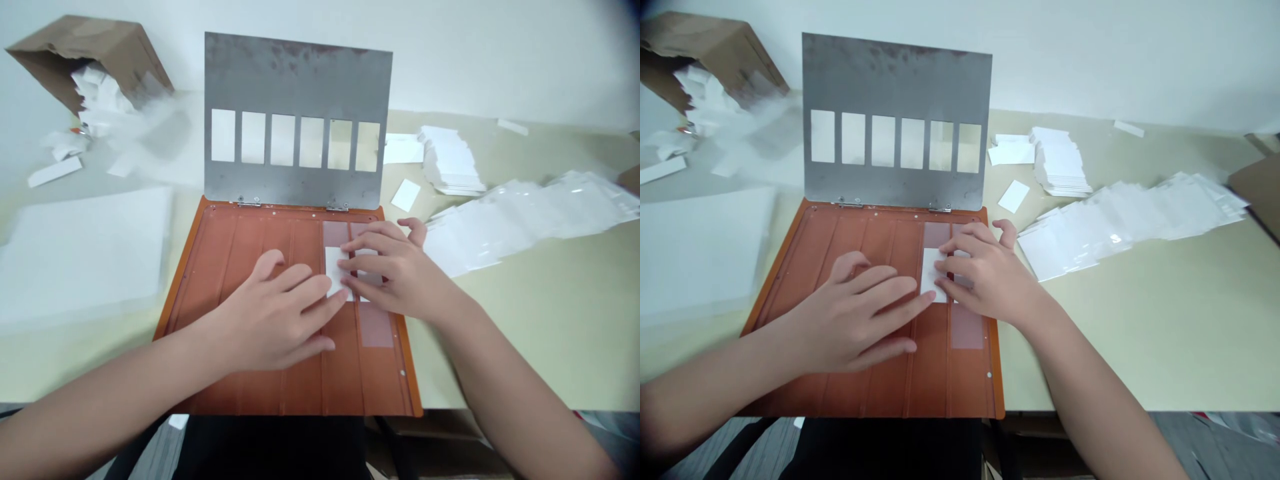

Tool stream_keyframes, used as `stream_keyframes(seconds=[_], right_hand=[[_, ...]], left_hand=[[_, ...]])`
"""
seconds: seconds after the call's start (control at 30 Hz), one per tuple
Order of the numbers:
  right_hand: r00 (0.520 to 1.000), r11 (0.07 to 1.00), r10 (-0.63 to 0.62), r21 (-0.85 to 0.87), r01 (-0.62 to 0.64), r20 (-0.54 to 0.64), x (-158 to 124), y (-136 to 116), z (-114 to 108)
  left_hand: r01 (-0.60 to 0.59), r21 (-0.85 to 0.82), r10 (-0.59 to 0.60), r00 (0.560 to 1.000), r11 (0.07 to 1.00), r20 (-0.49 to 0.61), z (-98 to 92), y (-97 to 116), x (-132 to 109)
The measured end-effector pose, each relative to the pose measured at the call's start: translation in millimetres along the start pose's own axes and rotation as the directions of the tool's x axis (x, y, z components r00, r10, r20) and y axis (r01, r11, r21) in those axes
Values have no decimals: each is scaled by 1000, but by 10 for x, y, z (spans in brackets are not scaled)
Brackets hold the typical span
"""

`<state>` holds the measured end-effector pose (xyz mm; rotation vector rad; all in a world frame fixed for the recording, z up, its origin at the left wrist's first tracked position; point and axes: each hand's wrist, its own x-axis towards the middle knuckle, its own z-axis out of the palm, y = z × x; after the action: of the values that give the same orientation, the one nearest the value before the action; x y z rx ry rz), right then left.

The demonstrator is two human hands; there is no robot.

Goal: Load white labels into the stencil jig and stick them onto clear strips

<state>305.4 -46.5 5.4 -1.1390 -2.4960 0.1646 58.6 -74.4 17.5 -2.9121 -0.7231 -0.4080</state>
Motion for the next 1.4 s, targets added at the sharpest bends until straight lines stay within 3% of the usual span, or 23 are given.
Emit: stream_keyframes(seconds=[0.2,0.57,0.77,1.17,1.4], right_hand=[[1000,1000,-12,-15,12,-21,6,15,16],[999,997,-11,-74,8,-43,5,13,47],[995,995,-24,-97,15,-92,14,-5,61],[993,994,12,-106,-24,-117,24,-72,39],[990,989,-10,-145,-10,-138,24,-71,64]], left_hand=[[-17,-81,25,995,997,93,22,1,11],[14,-55,-11,998,998,57,65,16,3],[36,-78,-25,990,996,138,15,52,16],[9,-53,-1,990,999,142,-20,119,13],[-11,-120,24,994,993,108,17,110,10]])
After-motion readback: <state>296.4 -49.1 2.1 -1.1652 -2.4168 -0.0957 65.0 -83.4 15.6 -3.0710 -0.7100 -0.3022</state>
